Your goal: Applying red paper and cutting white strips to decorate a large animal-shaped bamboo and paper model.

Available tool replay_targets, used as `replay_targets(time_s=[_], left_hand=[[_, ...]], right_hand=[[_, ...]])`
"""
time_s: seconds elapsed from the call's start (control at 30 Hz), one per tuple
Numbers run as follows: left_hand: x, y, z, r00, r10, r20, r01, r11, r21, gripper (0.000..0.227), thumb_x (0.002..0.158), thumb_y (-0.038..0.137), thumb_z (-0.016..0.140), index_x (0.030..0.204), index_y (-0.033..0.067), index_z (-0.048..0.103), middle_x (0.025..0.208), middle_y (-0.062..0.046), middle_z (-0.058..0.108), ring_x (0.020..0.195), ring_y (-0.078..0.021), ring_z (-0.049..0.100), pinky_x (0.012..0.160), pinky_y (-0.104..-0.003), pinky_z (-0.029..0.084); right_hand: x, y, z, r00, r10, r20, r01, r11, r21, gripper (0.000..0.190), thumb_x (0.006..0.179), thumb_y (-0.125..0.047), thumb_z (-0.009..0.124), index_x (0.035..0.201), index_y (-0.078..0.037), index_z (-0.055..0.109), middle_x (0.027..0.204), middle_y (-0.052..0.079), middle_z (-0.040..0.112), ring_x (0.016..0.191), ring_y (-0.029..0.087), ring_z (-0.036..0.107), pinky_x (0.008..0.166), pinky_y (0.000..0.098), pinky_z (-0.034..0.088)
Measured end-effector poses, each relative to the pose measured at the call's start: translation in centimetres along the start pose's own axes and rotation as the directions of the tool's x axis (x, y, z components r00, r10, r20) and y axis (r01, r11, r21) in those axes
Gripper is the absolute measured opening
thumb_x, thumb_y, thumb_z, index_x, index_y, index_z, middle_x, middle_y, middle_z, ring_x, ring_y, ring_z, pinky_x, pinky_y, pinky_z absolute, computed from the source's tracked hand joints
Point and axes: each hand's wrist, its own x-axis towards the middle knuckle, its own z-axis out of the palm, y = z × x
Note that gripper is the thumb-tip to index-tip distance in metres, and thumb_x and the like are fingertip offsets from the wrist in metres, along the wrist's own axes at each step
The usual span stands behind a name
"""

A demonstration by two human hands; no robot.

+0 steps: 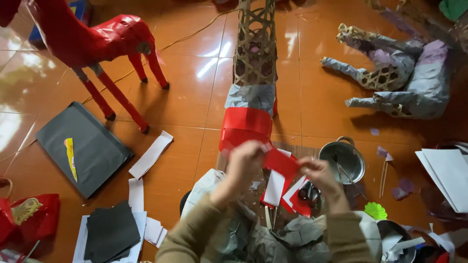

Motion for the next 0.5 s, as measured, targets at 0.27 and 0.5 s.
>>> replay_targets(time_s=[0.27, 0.5], left_hand=[[14.9, -5.3, -7.0, 0.946, -0.243, -0.213, 0.099, 0.846, -0.524, 0.02, 0.104, 0.008, 0.057, 0.098, -0.0019, 0.074, 0.082, -0.006, 0.07, 0.069, -0.0141, 0.064, 0.061, -0.028, 0.055], [15.0, -14.9, -6.7, 0.702, -0.706, -0.098, 0.422, 0.522, -0.741, 0.022, 0.094, 0.023, 0.065, 0.087, 0.0027, 0.07, 0.076, -0.005, 0.071, 0.058, -0.015, 0.069, 0.045, -0.034, 0.06]], right_hand=[[12.5, -15.0, -0.2, 0.979, -0.141, -0.146, 0.202, 0.73, 0.652, 0.02, 0.093, -0.013, 0.068, 0.111, -0.004, 0.066, 0.111, 0.011, 0.073, 0.102, 0.024, 0.073, 0.091, 0.0417, 0.065], [19.1, -9.1, 4.3, 0.927, 0.166, -0.337, 0.046, 0.841, 0.539, 0.032, 0.105, -0.04, 0.055, 0.1, -0.01, 0.064, 0.08, 0.005, 0.067, 0.058, 0.018, 0.059, 0.048, 0.0321, 0.045]])
